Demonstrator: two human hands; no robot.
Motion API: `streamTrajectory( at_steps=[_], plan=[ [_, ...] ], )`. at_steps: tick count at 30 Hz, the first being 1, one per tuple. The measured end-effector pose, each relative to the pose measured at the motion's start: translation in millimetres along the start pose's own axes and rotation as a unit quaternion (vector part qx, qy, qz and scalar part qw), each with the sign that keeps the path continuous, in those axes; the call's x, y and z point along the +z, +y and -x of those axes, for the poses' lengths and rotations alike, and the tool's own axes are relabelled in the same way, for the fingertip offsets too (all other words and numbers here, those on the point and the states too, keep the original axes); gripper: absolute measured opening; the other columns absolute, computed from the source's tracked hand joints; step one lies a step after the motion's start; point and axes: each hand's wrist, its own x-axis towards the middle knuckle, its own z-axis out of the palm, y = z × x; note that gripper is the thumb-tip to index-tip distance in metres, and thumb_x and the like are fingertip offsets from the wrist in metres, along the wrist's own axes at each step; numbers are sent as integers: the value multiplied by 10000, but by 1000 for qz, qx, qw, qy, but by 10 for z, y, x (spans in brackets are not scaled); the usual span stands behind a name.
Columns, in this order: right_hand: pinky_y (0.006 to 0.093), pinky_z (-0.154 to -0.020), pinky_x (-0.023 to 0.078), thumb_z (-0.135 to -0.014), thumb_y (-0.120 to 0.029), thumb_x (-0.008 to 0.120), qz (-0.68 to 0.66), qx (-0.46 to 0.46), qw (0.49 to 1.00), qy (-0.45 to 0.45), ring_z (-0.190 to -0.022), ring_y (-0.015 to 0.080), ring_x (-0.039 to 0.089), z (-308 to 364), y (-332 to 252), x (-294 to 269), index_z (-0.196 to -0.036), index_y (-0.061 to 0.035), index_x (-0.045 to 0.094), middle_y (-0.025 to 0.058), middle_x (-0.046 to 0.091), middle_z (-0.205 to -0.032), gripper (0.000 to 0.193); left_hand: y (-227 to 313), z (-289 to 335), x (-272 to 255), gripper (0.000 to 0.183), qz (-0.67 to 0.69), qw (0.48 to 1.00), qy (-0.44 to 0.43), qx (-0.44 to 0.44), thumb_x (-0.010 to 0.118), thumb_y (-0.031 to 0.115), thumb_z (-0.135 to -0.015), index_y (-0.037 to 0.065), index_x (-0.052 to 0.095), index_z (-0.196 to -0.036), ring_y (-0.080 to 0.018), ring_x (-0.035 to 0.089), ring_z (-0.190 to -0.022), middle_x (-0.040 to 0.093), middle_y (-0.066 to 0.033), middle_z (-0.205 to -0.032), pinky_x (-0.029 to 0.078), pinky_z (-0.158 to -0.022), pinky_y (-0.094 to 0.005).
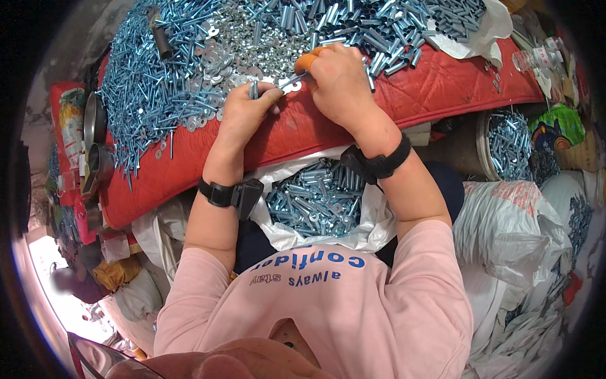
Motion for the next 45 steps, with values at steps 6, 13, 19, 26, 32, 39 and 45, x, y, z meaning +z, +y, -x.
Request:
streamTrajectory(
  at_steps=[6, 13, 19, 26, 32, 39, 45],
  plan=[
    [404, -725, 447, -708, -106, 660, -149, 0, 989, 18, -774, 288, 575, 24, -37, 70, -867, -88, 653, 100, 616, -796, 159, 1, 45, 24, 162, 153, 984, -84, -28, 586, 152, -883, -3, 632, -878, -73, 511, -485, 612, -47, -614, 380, -445, -204],
    [415, -655, 491, -710, -117, 644, 61, 25, 998, -20, -736, 313, 607, -11, 234, 300, -764, -67, 677, 129, 616, -762, 80, -74, -24, -19, 209, 152, 985, -57, -52, 533, 215, -920, 29, 625, -892, -41, 374, -406, 608, -34, -625, 244, -380, -187],
    [400, -635, 491, -759, -126, 647, -99, 140, 985, 11, -750, 298, 626, 29, 87, 181, -864, -39, 669, 151, 643, -794, 139, -72, 17, -22, 186, 154, 983, -61, -74, 537, 200, -911, 35, 613, -867, -41, 370, -408, 609, -38, -626, 239, -380, -188],
    [336, -656, 501, -786, -165, 665, -66, 75, 995, 16, -738, 243, 631, 145, 194, 323, -974, -104, 673, 92, 635, -821, 198, -40, 13, -11, 200, 183, 976, -99, -58, 531, 190, -910, 7, 605, -873, -47, 365, -398, 608, -44, -631, 239, -376, -193],
    [305, -656, 503, -809, -138, 674, -377, 197, 905, -21, -732, 155, 621, 155, -21, 232, -972, -40, 651, 64, 640, -856, 192, -23, 46, -11, 208, 278, 950, -128, -66, 531, 187, -916, 0, 610, -872, -50, 374, -402, 608, -62, -637, 243, -373, -192],
    [172, -560, 389, -871, -140, 630, -647, 253, 718, 51, -695, 18, 512, 3, -42, -5, -981, -53, 611, 18, 660, -873, 142, -49, 62, -40, 207, 266, 951, -150, -42, 530, 200, -925, 17, 610, -872, -41, 375, -402, 622, -55, -661, 238, -378, -184],
    [325, -650, 484, -768, -161, 698, -119, 112, 987, 4, -722, 244, 581, 0, 38, -209, -912, -131, 680, 69, 595, -852, 149, -70, 57, -54, 177, 165, 984, -50, -33, 575, 206, -897, 39, 631, -875, -35, 403, -438, 619, -35, -626, 256, -397, -183]
  ],
)
